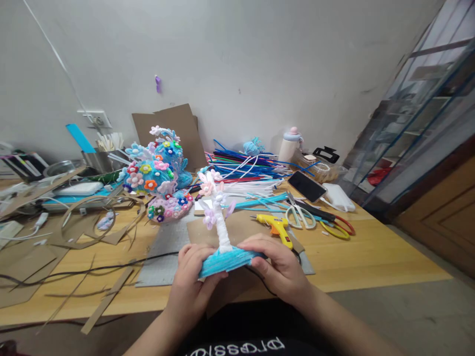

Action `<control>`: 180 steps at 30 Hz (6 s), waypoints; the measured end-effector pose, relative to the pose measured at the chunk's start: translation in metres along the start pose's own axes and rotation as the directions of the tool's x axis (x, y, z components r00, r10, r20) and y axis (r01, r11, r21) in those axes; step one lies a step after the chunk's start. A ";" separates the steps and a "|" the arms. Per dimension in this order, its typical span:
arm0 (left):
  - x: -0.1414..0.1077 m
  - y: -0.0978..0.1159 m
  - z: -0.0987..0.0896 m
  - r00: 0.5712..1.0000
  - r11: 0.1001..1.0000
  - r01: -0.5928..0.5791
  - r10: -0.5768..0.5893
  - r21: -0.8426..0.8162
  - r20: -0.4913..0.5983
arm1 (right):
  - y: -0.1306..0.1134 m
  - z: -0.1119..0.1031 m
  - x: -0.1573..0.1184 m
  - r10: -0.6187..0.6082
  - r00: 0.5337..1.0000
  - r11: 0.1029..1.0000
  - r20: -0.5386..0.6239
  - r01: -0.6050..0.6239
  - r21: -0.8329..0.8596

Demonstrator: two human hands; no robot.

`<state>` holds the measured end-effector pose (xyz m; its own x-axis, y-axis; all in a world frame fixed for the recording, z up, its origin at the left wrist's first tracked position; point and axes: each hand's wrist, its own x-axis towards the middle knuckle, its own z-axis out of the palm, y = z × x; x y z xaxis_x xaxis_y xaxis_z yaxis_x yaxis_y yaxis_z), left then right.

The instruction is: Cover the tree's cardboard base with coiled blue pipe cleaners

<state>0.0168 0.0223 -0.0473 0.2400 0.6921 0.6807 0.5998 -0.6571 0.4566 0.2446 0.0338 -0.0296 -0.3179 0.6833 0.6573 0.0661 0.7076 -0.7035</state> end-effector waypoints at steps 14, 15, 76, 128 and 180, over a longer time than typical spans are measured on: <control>-0.002 -0.001 -0.002 1.000 1.000 0.009 -0.010 -0.008 -0.023 | 0.001 -0.004 0.003 0.064 0.997 0.995 0.045 -0.067 0.080; -0.003 -0.001 -0.002 1.000 1.000 0.013 -0.013 -0.006 -0.024 | 0.001 -0.005 0.003 0.067 0.997 0.994 0.048 -0.071 0.082; 0.020 -0.018 -0.026 0.969 0.759 0.246 -0.203 -0.603 0.140 | 0.006 0.020 -0.009 0.706 0.535 -0.067 0.464 -0.602 0.796; 0.008 0.022 0.008 0.984 0.969 0.139 -0.112 -0.206 0.138 | -0.017 0.004 -0.032 0.506 0.629 -0.103 0.590 -0.635 0.765; -0.034 -0.003 0.007 0.943 0.627 0.320 -0.282 -0.711 0.175 | 0.017 0.062 -0.038 0.610 0.592 0.342 0.526 -0.796 0.500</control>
<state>0.0117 0.0028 -0.0761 0.1910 0.8907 0.4126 -0.0900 -0.4027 0.9109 0.1991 0.0090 -0.0830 -0.6457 0.7416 -0.1820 -0.1971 -0.3921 -0.8985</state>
